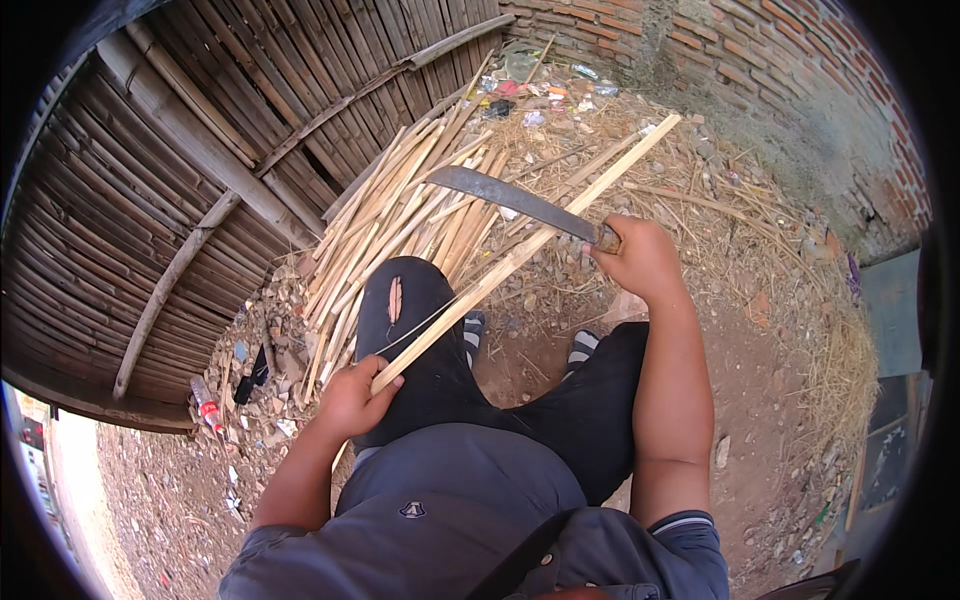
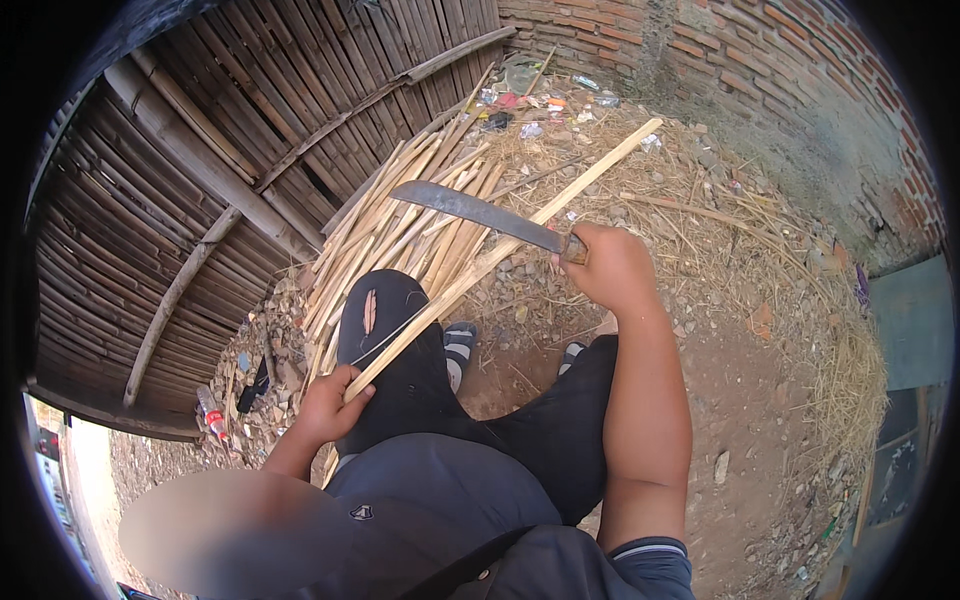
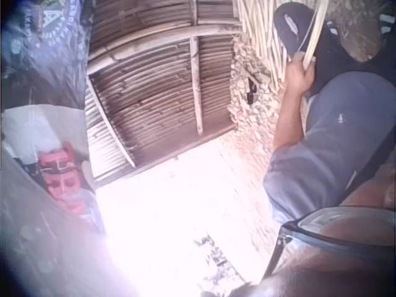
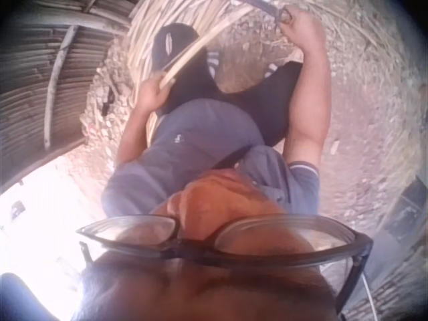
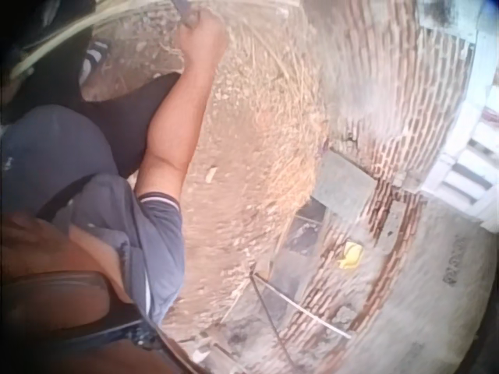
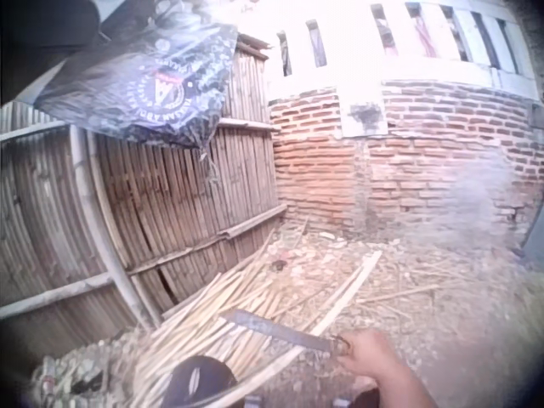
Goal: The person uses a cleaver to shave a thin strip of bamboo by drawing the blade across the surface while holding the strip against their lap.
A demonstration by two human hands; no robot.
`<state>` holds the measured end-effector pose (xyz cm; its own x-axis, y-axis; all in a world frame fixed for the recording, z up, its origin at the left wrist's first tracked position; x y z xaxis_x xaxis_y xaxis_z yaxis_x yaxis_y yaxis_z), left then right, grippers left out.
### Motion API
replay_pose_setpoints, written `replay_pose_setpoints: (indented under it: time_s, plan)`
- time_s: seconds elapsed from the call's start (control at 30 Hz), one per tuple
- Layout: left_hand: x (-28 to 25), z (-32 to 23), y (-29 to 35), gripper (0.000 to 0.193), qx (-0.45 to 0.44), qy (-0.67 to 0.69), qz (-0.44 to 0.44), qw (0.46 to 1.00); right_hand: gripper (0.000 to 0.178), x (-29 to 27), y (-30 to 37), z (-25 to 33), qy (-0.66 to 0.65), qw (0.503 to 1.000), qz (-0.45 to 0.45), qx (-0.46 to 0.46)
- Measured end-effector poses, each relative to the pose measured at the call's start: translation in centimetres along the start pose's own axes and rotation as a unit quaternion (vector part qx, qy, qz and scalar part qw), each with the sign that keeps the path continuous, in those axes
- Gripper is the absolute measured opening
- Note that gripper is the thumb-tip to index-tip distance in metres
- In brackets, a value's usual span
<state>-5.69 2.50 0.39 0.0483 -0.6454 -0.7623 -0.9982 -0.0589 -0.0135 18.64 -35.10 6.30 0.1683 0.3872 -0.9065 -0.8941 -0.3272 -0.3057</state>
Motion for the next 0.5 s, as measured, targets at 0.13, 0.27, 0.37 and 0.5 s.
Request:
replay_pose_setpoints:
  time_s: [0.13,0.27,0.37,0.5]
  plan:
    - [0.7,-0.8,1.0,0.03,0.014,-0.022,0.01,1.0,0.029,0.7,0.8,1.6,-0.004,0.996,0.027,-0.088]
    - [0.0,-2.3,1.6,0.033,0.017,-0.031,0.023,0.999,0.032,1.8,1.5,2.3,-0.029,0.981,0.048,-0.185]
    - [-1.2,-3.5,1.4,0.034,0.011,-0.035,0.024,0.999,0.034,0.9,1.7,1.9,-0.014,0.99,0.026,-0.135]
    - [-1.7,-5.1,0.2,0.037,0.016,-0.06,0.005,0.998,0.04,-0.7,1.7,0.4,-0.032,0.998,-0.019,-0.048]
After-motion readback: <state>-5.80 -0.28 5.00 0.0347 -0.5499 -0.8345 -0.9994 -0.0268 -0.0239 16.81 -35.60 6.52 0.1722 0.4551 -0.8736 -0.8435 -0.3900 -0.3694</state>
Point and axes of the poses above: each hand's wrist, its own y-axis away from the middle knuckle, its own x-axis out of the palm, z = x × y, the point moved 2 cm from there along -y, towards the middle knuckle, and after that the axes turned 6 degrees about y, right-handed, at the moved point
